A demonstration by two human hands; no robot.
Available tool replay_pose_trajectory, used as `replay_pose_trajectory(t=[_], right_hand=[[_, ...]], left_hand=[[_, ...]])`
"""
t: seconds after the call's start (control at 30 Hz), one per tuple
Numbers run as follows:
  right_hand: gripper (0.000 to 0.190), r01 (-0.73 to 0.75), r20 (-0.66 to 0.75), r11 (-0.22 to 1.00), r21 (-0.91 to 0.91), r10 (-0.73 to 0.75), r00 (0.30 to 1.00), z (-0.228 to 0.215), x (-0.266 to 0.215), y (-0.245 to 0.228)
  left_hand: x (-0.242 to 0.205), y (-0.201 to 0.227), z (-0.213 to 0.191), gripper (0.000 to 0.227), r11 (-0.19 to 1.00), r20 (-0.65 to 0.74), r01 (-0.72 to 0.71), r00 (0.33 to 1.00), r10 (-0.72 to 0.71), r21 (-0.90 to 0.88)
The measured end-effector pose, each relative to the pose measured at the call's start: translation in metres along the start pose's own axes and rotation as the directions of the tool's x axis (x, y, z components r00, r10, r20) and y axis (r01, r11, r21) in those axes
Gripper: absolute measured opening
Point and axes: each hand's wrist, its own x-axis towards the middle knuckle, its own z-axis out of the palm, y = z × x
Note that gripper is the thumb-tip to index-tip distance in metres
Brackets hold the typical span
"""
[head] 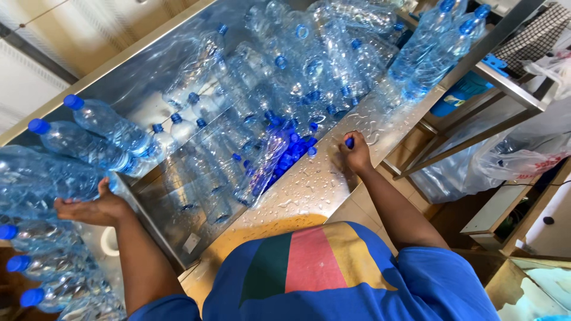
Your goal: The person repeatedly picks up plastic water bottles from a metal tray, screws blue caps onto them, and places the capped bottles into a pile on the left side of the tray. The process is continuous and involves handling numerous bottles and caps.
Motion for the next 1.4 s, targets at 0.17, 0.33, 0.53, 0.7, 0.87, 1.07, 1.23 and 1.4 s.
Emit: replay_pose_trajectory(t=[0.17,0.33,0.53,0.7,0.87,1.07,1.23,1.4], right_hand=[[0.032,0.128,-0.187,0.937,-0.326,-0.196,0.963,-0.054,0.044,-0.002],[0.034,0.026,-0.346,0.862,-0.506,-0.231,0.909,-0.179,0.138,-0.062],[0.037,-0.127,-0.162,0.610,-0.782,-0.002,0.987,-0.259,0.222,-0.117],[0.035,-0.088,-0.053,0.593,-0.801,0.076,0.996,-0.269,0.235,-0.104],[0.062,0.340,0.101,0.109,-0.934,-0.833,0.544,-0.271,0.197,-0.049],[0.023,0.240,0.057,0.272,-0.932,-0.542,0.838,-0.264,0.137,-0.047],[0.014,0.409,0.288,0.088,-0.908,-0.577,0.764,-0.229,0.059,-0.117],[0.017,0.728,0.289,0.283,-0.624,-0.782,0.552,-0.175,-0.019,-0.183]], left_hand=[[-0.005,-0.006,0.011,0.115,0.881,-0.060,-0.243,0.955,0.291,0.407],[-0.033,0.025,-0.003,0.092,0.844,-0.047,-0.254,0.949,0.312,0.472],[-0.108,0.092,0.001,0.053,0.962,0.166,0.192,0.960,-0.224,0.193],[-0.133,0.126,0.003,0.050,0.884,0.406,0.431,0.785,-0.467,0.184],[-0.144,0.121,0.011,0.064,0.986,0.324,0.163,0.931,-0.169,0.046],[-0.144,0.134,0.021,0.040,0.829,0.520,0.524,0.772,-0.365,-0.195],[-0.158,0.165,0.035,0.026,0.694,0.728,0.694,0.573,-0.375,-0.189],[-0.178,0.211,0.028,0.073,0.294,0.992,0.956,0.019,-0.121,0.018]])
